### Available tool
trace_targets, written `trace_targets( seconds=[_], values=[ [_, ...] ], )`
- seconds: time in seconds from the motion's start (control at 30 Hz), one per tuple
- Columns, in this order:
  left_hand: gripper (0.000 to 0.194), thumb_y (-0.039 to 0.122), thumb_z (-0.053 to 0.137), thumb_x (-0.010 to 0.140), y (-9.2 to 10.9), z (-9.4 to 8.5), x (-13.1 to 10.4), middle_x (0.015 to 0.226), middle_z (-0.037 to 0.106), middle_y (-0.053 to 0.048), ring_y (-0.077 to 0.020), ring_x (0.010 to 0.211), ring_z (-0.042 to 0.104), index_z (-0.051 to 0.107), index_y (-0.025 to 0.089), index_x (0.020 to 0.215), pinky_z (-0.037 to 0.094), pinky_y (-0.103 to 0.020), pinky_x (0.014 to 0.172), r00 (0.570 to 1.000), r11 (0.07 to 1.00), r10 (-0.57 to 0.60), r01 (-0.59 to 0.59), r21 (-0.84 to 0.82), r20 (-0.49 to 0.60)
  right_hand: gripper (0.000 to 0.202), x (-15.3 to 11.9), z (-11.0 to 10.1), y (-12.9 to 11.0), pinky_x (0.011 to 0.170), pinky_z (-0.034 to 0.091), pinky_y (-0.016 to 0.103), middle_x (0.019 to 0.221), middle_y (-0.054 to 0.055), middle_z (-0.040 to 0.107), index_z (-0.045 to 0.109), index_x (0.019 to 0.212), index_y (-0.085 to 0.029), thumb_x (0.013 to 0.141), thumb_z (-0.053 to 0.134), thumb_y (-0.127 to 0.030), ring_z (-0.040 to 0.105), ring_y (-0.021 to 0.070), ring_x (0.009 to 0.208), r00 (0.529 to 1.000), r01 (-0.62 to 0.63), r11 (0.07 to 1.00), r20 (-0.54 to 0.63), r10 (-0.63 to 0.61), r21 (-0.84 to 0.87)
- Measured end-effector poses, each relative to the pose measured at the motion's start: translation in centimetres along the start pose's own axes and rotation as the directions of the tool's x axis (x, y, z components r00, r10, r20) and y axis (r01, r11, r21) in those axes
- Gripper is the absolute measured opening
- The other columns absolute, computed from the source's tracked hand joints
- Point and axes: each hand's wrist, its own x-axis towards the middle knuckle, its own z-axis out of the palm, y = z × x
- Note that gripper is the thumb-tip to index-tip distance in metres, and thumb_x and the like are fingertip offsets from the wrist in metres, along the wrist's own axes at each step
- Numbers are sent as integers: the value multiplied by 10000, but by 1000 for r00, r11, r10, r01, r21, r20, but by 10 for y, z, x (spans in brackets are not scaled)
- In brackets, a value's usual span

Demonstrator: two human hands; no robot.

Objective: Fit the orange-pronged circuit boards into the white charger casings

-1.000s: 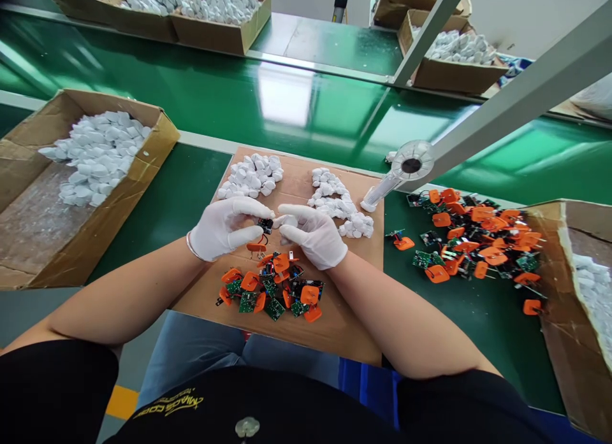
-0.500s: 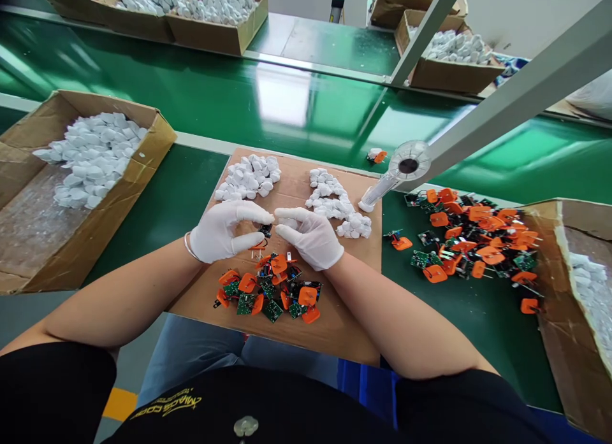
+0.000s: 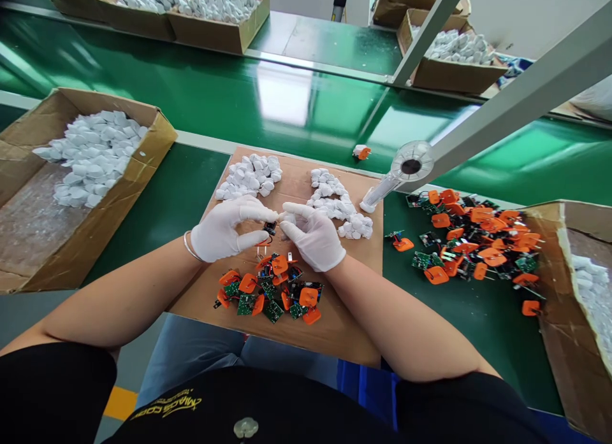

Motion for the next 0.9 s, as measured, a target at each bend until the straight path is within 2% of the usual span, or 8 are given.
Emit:
trace_targets(
  seconds=[0.13, 0.33, 0.47, 0.57, 0.67, 0.77, 0.83, 0.9],
  values=[
    [301, 139, 698, 844, -3, 2, -1, 1070, 772, -72, -178, 1001, 729, 723, 194, 1139, 595, -314, 935, 1000, 1000, -1, 1, -14, -28, 428, 0, 0, 1, 686, 597, 368, 811, 16, 710, 666, 1032, -214, 739, 846, -470, 665, 155, 671, 999, -44, 998, -3, 44, 36],
    [269, 120, 713, 851, -5, 7, -1, 1055, 774, -81, -169, 982, 737, 727, 171, 1115, 604, -283, 916, 997, 1000, -11, 11, 4, -77, 386, -1, 2, 4, 904, 588, 407, 917, 28, 709, 706, 1055, -237, 740, 845, -414, 686, 188, 883, 999, 44, 999, -21, -44, 6],
    [281, 159, 768, 824, -8, 9, 0, 1050, 778, -80, -177, 972, 737, 734, 182, 1102, 610, -304, 914, 999, 1000, -5, 5, -7, -50, 365, -3, 4, 4, 859, 605, 415, 870, 24, 722, 669, 992, -244, 709, 867, -365, 707, 194, 839, 994, 56, 998, -95, -58, -30],
    [258, 174, 782, 809, -10, 11, -3, 1024, 779, -70, -181, 963, 739, 740, 189, 1063, 622, -314, 911, 997, 999, -46, 46, -12, -59, 212, -4, 3, 4, 850, 607, 421, 918, 39, 738, 692, 937, -244, 769, 813, -291, 709, 199, 837, 979, 178, 975, -73, -189, -132],
    [311, 189, 782, 809, -10, 15, -7, 1053, 772, -87, -182, 949, 752, 713, 156, 1110, 645, -312, 897, 982, 983, -160, 149, -111, -96, 189, -4, 1, 6, 930, 582, 446, 981, 52, 751, 742, 1019, -251, 835, 742, -210, 706, 215, 932, 937, 336, 893, 15, -348, -300],
    [374, 207, 799, 799, -9, 19, -10, 1069, 767, -110, -189, 939, 762, 688, 116, 1144, 655, -319, 907, 960, 952, -259, 236, -194, -106, 225, -6, 1, 10, 921, 601, 451, 993, 60, 767, 747, 1078, -247, 856, 731, -215, 724, 222, 923, 930, 338, 881, -27, -367, -331],
    [371, 209, 804, 797, -8, 20, -11, 1051, 769, -108, -190, 932, 764, 689, 108, 1135, 653, -327, 919, 955, 948, -279, 256, -189, -104, 217, -7, 1, 10, 908, 617, 448, 996, 62, 776, 753, 1068, -240, 852, 737, -228, 737, 225, 908, 930, 316, 885, -70, -360, -342],
    [357, 208, 798, 805, -7, 20, -11, 1039, 769, -101, -192, 929, 762, 690, 111, 1131, 653, -343, 923, 956, 954, -271, 252, -162, -111, 198, -9, 1, 7, 916, 614, 448, 994, 62, 786, 771, 1035, -235, 840, 739, -217, 739, 230, 920, 913, 342, 839, -62, -404, -424]
  ],
)
